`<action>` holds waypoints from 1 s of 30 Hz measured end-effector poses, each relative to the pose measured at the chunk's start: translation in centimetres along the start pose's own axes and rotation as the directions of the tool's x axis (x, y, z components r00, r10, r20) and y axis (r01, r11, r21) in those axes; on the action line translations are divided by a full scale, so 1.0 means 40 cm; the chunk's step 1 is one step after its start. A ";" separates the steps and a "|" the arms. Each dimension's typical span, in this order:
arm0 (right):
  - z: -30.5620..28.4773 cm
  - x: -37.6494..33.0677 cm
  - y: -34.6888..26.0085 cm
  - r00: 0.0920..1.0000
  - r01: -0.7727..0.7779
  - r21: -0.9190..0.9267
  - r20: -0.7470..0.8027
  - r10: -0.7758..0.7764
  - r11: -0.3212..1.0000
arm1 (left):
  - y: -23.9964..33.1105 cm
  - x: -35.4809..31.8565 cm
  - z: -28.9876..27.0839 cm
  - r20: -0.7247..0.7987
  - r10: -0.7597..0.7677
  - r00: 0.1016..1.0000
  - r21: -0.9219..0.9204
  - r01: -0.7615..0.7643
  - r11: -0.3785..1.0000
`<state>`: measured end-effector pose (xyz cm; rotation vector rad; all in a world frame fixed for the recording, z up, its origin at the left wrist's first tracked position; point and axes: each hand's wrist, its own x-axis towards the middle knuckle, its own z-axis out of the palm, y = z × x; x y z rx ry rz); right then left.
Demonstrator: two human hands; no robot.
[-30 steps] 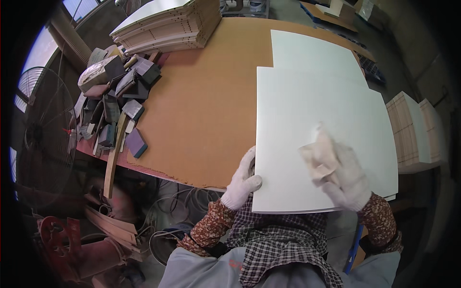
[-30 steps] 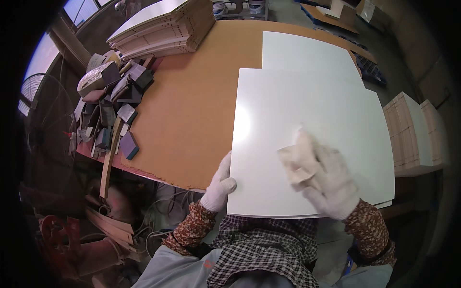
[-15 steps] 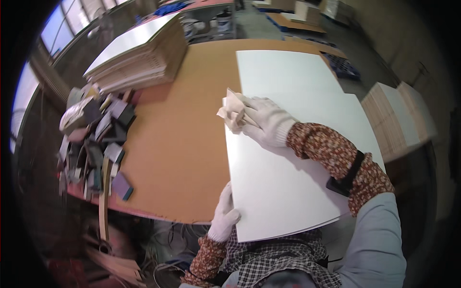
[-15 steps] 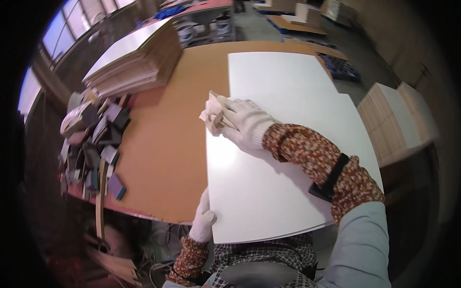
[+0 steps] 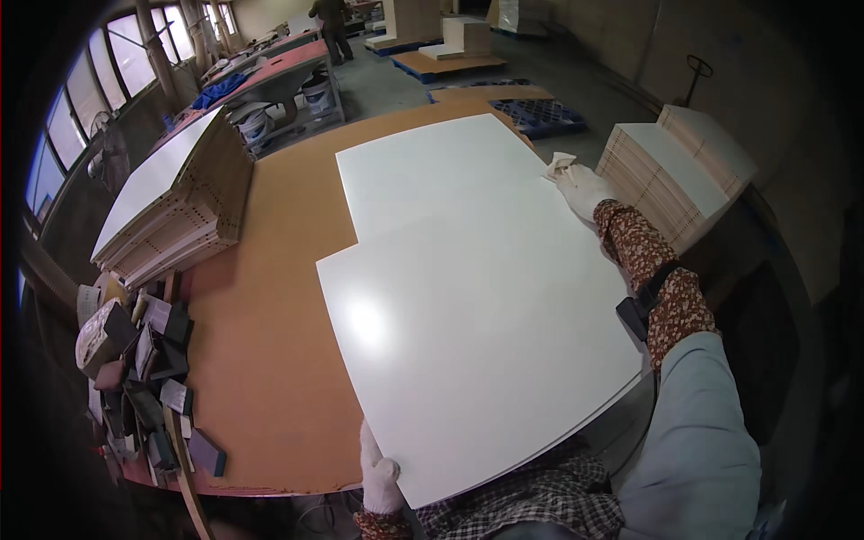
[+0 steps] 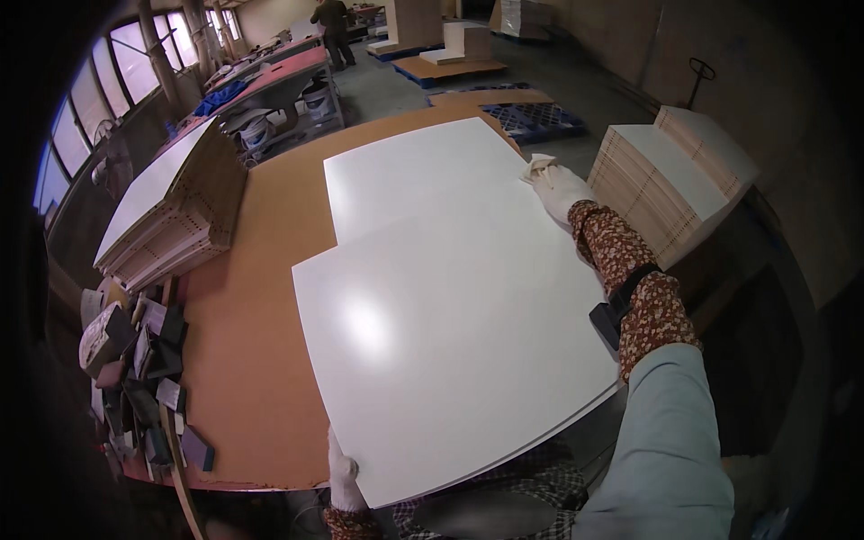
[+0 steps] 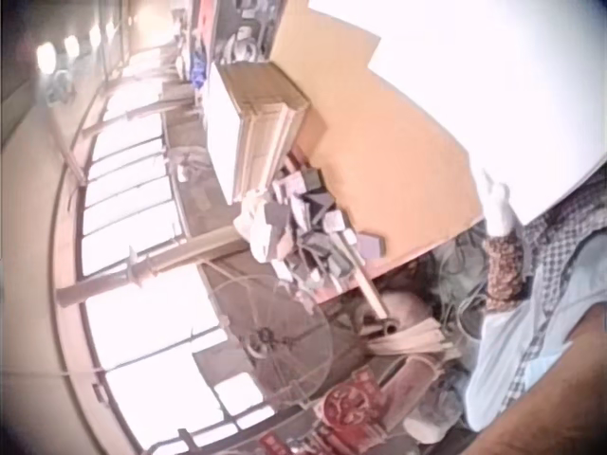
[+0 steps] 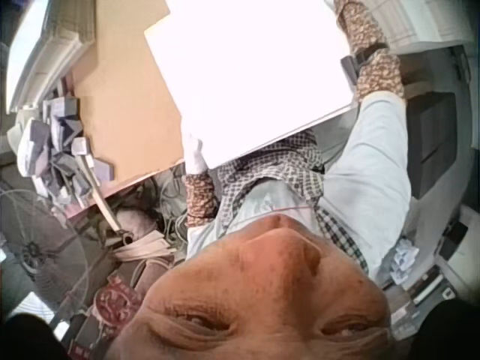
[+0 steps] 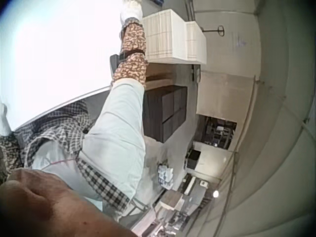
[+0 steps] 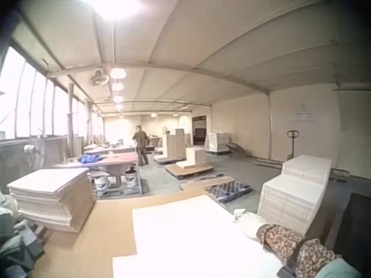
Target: Inspecting, marking, and cleaning white furniture panels in a workshop environment.
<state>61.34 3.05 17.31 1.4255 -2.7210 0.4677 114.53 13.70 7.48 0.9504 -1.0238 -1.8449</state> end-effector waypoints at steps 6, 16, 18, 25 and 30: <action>0.015 -0.144 0.072 0.998 0.000 0.085 0.062 -0.006 0.996 | -0.003 -0.006 -0.012 0.044 0.089 0.995 0.013 -0.090 0.996; -0.062 -0.676 -0.249 0.765 0.472 0.570 0.115 -0.634 0.672 | -0.017 -0.008 -0.086 0.040 0.120 0.992 0.558 -0.122 0.821; -0.062 -0.732 -0.357 0.605 0.711 0.388 0.087 -0.791 0.586 | -0.030 -0.007 -0.099 0.072 0.218 0.973 0.523 -0.223 0.823; 0.016 -0.852 -0.519 0.486 0.820 0.470 -0.266 -0.833 0.328 | 0.001 0.005 -0.019 0.026 -0.003 1.000 -0.555 0.017 0.832; -0.147 -0.706 -0.357 0.613 0.466 0.338 0.542 -0.574 0.818 | -0.086 0.011 -0.092 -0.153 0.028 0.988 -0.175 -0.055 0.983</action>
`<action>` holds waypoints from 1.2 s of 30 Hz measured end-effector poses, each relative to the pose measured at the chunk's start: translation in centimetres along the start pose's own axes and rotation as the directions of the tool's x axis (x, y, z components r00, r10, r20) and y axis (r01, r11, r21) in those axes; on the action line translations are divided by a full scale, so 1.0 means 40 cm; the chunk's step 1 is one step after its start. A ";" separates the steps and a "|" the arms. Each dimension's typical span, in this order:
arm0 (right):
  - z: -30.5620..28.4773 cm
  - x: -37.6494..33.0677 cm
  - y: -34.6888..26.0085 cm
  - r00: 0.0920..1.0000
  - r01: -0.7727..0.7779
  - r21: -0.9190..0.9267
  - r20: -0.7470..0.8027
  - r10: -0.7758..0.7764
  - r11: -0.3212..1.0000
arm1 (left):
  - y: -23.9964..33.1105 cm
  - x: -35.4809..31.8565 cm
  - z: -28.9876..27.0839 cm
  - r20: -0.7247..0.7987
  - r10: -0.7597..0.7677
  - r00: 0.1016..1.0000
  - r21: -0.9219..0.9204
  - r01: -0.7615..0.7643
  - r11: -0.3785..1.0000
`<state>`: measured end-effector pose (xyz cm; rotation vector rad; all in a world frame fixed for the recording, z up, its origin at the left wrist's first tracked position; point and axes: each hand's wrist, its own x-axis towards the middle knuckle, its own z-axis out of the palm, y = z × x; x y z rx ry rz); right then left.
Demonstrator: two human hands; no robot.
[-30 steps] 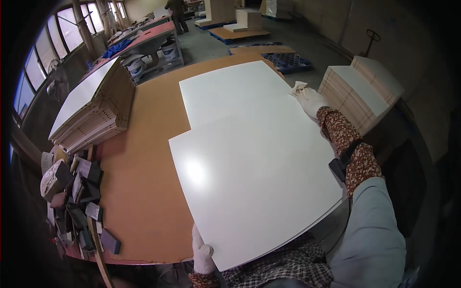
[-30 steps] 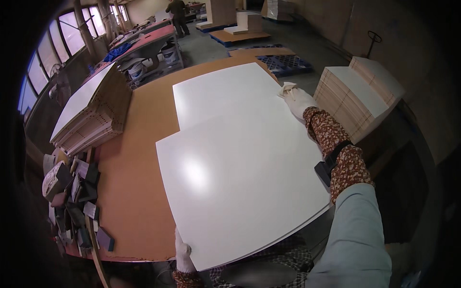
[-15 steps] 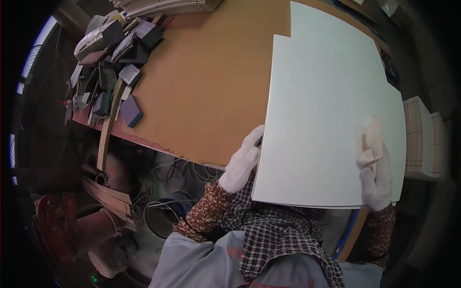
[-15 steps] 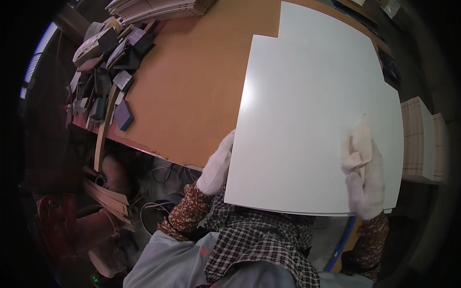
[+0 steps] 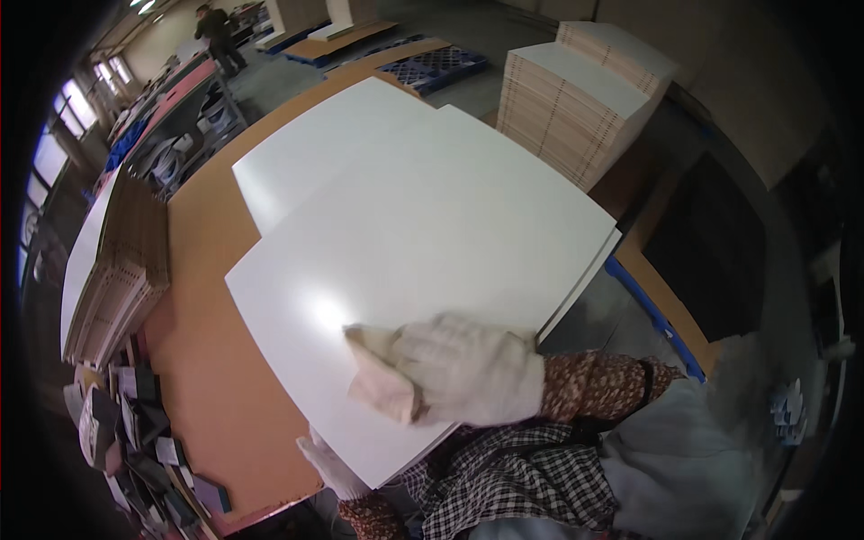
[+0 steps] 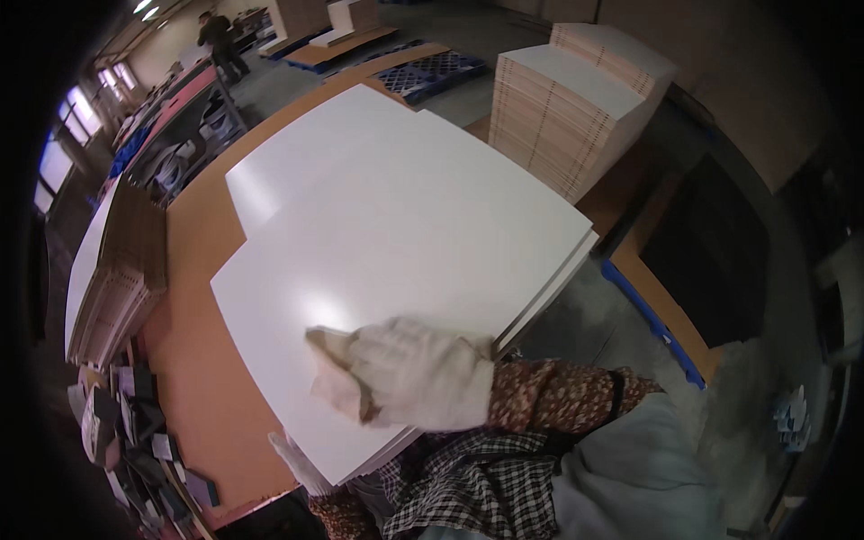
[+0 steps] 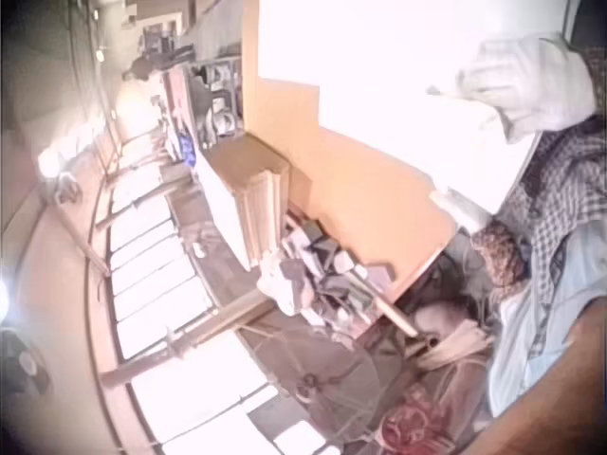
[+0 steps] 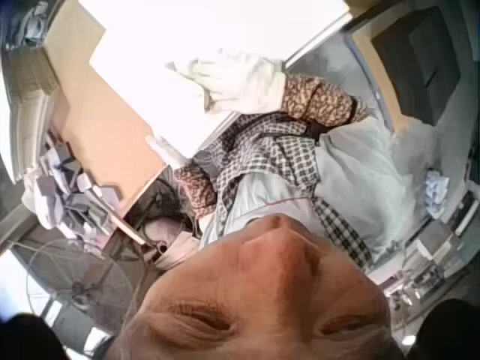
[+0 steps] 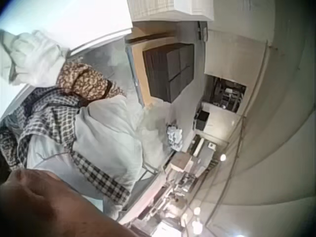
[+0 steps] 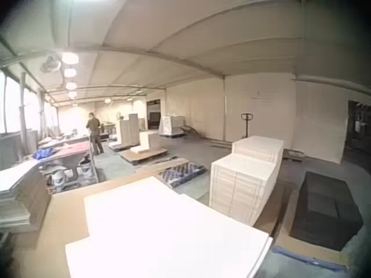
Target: Inspecting, marking, and cleaning white furniture panels in a workshop environment.
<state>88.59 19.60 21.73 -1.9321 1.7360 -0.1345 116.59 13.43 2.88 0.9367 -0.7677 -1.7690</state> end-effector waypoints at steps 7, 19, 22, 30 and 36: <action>-0.015 -0.328 0.444 0.539 -0.551 0.155 -0.684 0.492 0.820 | -0.009 0.021 -0.041 -0.012 -0.073 0.997 -0.092 0.072 0.993; 0.043 -0.283 0.423 0.546 -0.298 -0.056 -0.829 0.121 0.953 | 0.236 0.348 0.060 0.150 0.251 0.956 0.401 -0.291 0.869; 0.048 -0.350 0.503 0.410 -0.516 0.001 -0.878 0.248 0.857 | 0.266 0.427 0.160 0.297 0.240 0.924 0.626 -0.378 0.682; 0.049 -0.368 0.509 0.416 -0.646 0.106 -0.781 0.465 0.756 | 0.319 0.580 0.211 0.280 0.199 0.939 0.783 -0.344 0.519; 0.075 -0.383 0.505 0.378 -0.674 -0.030 -0.872 0.310 0.738 | 0.300 0.577 0.165 0.355 0.204 0.912 0.770 -0.409 0.490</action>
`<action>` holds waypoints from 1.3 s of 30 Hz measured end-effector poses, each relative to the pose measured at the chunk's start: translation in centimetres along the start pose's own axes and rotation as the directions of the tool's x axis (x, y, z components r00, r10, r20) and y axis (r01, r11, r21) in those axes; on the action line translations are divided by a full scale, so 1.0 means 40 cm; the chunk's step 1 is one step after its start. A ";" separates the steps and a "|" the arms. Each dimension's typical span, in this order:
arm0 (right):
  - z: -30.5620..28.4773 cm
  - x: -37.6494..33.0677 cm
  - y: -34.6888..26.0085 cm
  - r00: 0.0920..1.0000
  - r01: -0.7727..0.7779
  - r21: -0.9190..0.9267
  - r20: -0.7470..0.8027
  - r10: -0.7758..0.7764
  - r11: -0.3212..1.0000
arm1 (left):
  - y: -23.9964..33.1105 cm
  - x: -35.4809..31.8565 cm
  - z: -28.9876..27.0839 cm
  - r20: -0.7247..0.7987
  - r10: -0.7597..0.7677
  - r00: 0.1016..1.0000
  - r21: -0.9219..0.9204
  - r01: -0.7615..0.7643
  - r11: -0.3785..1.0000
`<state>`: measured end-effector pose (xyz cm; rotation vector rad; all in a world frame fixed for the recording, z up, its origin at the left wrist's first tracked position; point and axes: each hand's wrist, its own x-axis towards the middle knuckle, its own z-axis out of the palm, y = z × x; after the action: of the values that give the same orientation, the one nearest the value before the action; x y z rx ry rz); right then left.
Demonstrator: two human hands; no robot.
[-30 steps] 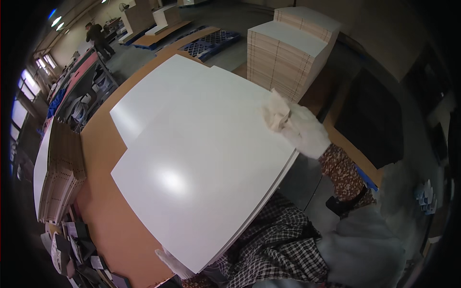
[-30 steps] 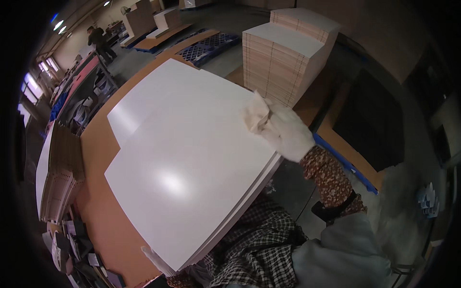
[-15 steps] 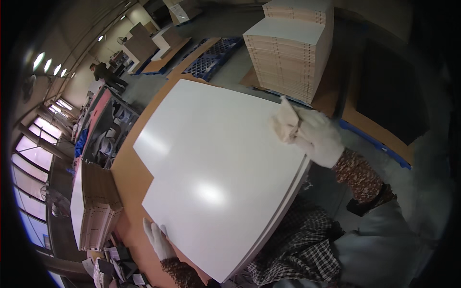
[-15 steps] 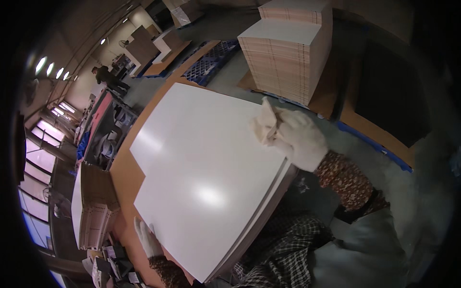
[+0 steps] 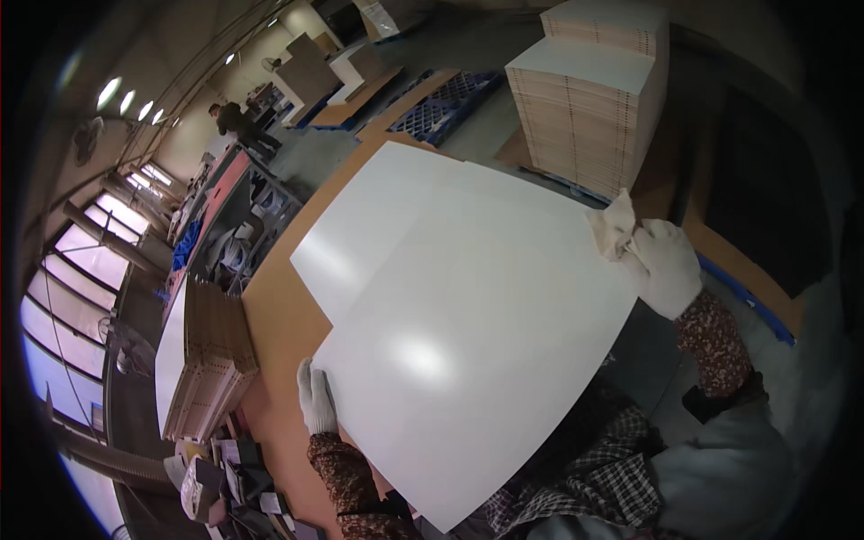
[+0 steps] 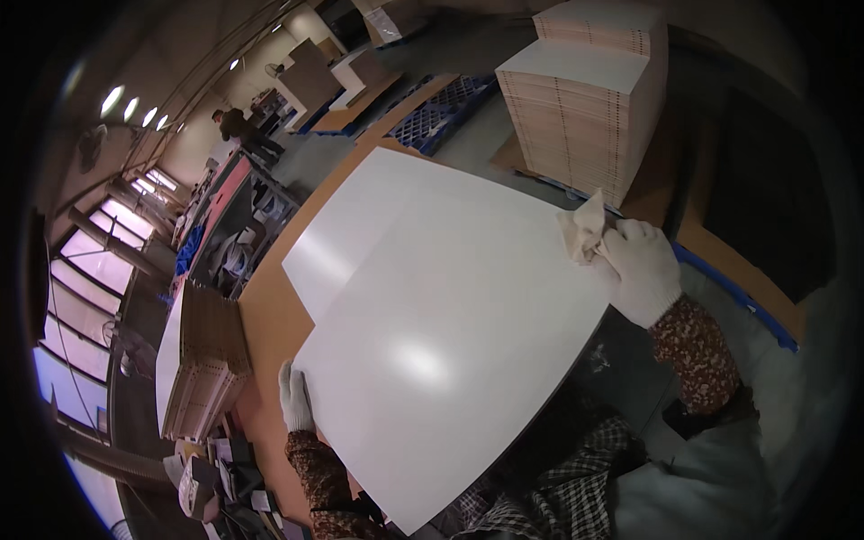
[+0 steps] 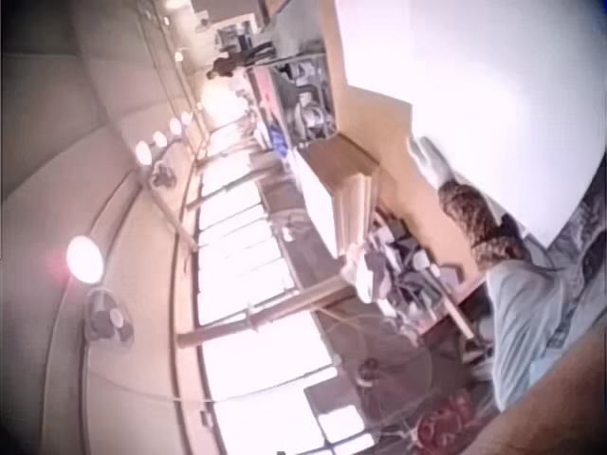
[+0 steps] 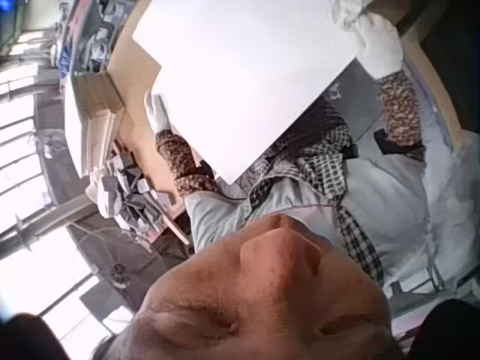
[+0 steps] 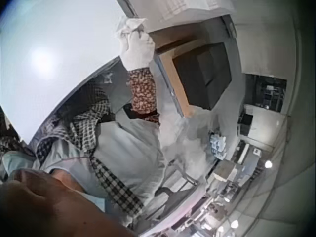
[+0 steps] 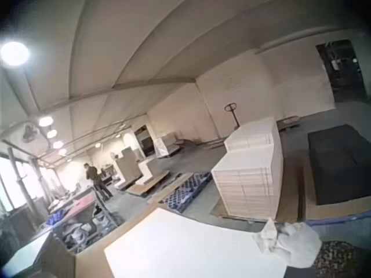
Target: Inspecting, marking, and cleaning white furniture panels in a workshop environment.
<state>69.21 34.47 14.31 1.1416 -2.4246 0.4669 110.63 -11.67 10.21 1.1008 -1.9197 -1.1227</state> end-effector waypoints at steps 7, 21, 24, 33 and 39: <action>-0.101 -0.112 0.008 0.968 -0.249 0.171 0.023 0.249 0.953 | 0.049 -0.212 0.048 0.024 0.131 0.991 -0.051 -0.130 0.990; -0.035 -0.196 0.103 0.815 -0.513 0.624 0.140 0.562 0.589 | 0.192 -0.646 0.034 0.225 0.293 0.929 0.466 -0.367 0.805; -0.048 -0.244 0.092 0.829 -0.467 0.636 0.072 0.555 0.614 | 0.251 -0.632 0.042 0.328 0.254 0.910 0.458 -0.388 0.800; -0.077 -0.298 0.048 0.822 -0.378 0.720 -0.028 0.568 0.582 | 0.173 -0.747 -0.086 0.102 -0.065 0.993 0.100 0.054 0.993; -0.230 -0.191 0.060 0.829 -0.225 0.820 -0.122 0.546 0.526 | 0.248 -0.697 -0.154 0.310 0.335 0.890 0.222 -0.410 0.885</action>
<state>73.79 45.14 18.07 0.6183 -2.1126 1.8725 124.64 13.80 18.51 0.6882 -2.4347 -0.8231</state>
